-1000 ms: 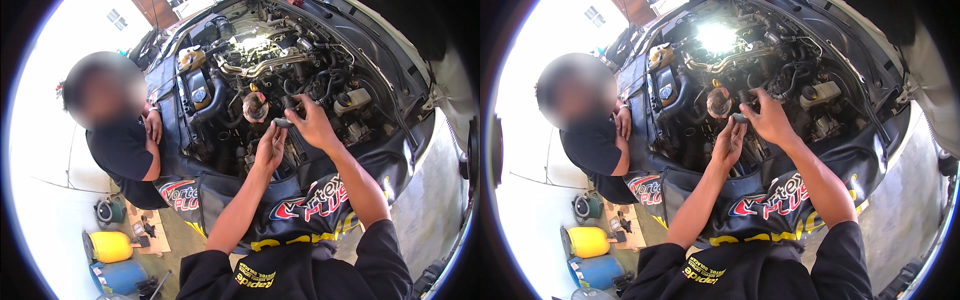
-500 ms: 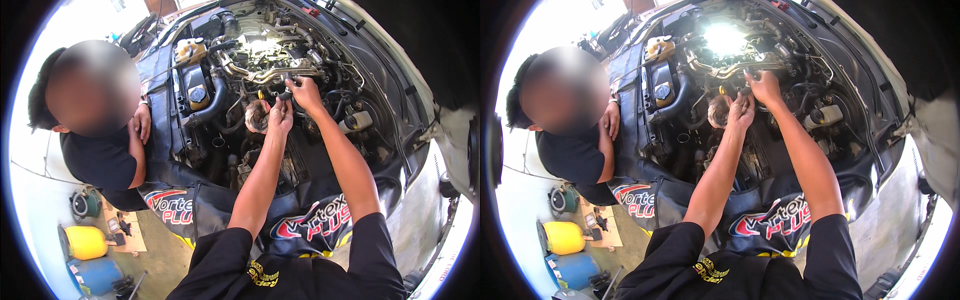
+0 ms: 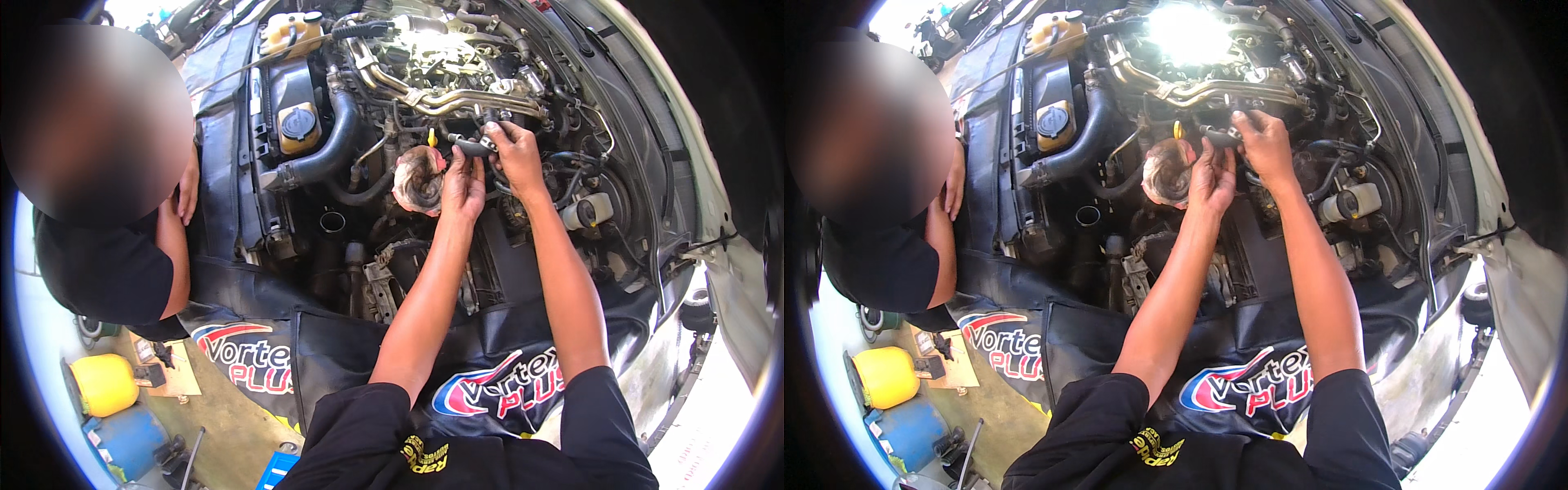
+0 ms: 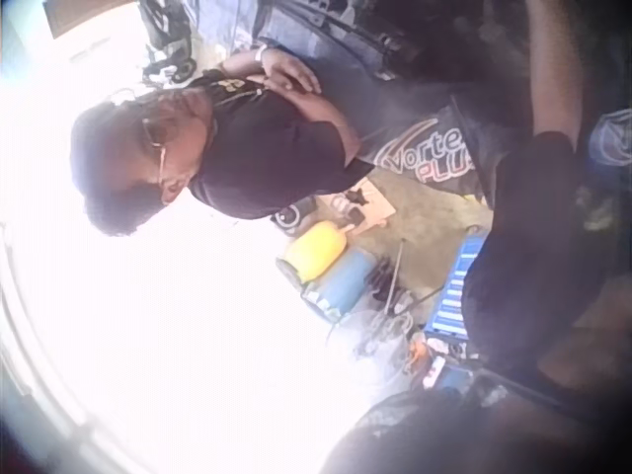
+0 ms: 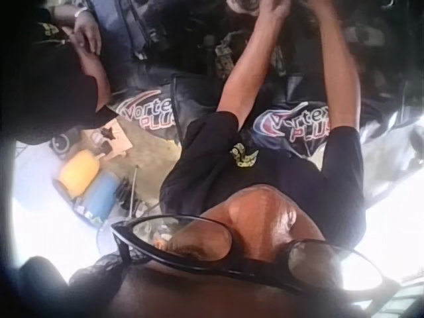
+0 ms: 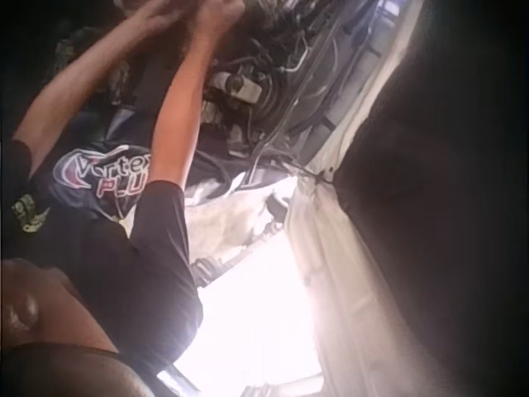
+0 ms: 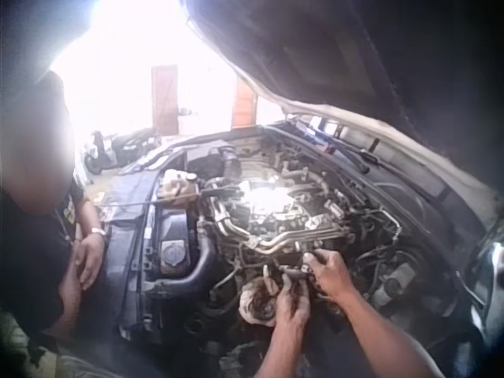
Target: The person works on a car engine with the hood open, using a ratchet and pliers to loosen and remove components. They wipe parts with a rag and reposition hoses while another person observes.
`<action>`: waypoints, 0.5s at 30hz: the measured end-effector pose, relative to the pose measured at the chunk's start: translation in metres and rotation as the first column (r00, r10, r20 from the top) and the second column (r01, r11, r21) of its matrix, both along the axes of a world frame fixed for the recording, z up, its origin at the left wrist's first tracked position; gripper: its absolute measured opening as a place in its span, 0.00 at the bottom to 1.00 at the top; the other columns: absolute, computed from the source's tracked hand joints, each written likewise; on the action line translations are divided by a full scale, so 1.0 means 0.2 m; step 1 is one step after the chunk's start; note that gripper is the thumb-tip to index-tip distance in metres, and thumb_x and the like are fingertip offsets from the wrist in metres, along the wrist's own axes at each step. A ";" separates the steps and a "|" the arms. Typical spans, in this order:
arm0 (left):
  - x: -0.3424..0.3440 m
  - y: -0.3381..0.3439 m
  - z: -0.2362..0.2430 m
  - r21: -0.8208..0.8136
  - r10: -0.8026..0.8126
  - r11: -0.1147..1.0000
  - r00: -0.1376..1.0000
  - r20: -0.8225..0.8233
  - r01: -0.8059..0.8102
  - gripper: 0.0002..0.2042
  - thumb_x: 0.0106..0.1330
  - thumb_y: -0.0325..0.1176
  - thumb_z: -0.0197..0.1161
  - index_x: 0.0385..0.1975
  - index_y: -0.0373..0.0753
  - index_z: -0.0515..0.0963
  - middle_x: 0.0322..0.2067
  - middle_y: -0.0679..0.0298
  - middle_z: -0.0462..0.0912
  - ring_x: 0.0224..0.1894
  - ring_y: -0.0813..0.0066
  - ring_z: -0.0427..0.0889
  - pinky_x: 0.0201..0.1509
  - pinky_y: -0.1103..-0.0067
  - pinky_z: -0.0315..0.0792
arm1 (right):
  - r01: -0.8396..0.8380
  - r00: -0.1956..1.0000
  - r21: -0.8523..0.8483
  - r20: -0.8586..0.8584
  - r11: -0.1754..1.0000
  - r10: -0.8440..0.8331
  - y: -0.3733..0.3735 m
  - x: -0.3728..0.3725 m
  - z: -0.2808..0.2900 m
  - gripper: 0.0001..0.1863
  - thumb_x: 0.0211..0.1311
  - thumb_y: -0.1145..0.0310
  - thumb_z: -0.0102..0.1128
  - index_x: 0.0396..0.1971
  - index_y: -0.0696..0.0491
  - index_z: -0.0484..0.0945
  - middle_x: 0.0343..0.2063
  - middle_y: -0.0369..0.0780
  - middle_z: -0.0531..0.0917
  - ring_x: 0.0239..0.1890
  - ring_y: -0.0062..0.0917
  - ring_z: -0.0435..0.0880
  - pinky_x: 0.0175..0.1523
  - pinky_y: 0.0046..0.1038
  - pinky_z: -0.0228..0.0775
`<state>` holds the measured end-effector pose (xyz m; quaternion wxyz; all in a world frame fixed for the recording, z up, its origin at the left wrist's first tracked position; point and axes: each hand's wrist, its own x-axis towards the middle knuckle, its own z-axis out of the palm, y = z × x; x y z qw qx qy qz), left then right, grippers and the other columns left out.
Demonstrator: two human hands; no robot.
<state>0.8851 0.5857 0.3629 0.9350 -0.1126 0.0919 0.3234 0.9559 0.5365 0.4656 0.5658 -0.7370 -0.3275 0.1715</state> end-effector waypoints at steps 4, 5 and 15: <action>0.02 0.01 0.00 -0.041 -0.006 0.999 1.000 0.000 0.006 0.11 0.73 0.37 0.66 0.49 0.42 0.78 0.47 0.66 0.82 0.52 0.76 0.79 0.60 0.78 0.77 | 0.050 0.997 -0.037 0.060 0.998 -0.048 0.01 0.00 0.01 0.18 0.71 0.59 0.63 0.33 0.62 0.84 0.20 0.34 0.81 0.19 0.16 0.76 0.25 0.24 0.67; 0.02 0.01 0.00 -0.049 0.001 0.999 1.000 -0.004 -0.001 0.11 0.74 0.37 0.65 0.49 0.42 0.78 0.47 0.66 0.82 0.52 0.76 0.79 0.60 0.78 0.77 | 0.051 0.997 -0.038 0.051 0.998 -0.049 0.01 0.01 0.02 0.18 0.71 0.59 0.62 0.32 0.62 0.84 0.20 0.35 0.81 0.20 0.16 0.77 0.26 0.25 0.68; 0.00 0.00 -0.01 -0.066 -0.015 0.998 0.999 0.040 0.018 0.10 0.73 0.34 0.65 0.49 0.40 0.78 0.48 0.65 0.83 0.54 0.75 0.81 0.59 0.78 0.79 | 0.079 0.899 -0.021 0.434 0.997 -0.062 0.03 -0.04 -0.03 0.16 0.74 0.59 0.61 0.36 0.59 0.85 0.20 0.31 0.79 0.19 0.12 0.74 0.23 0.19 0.62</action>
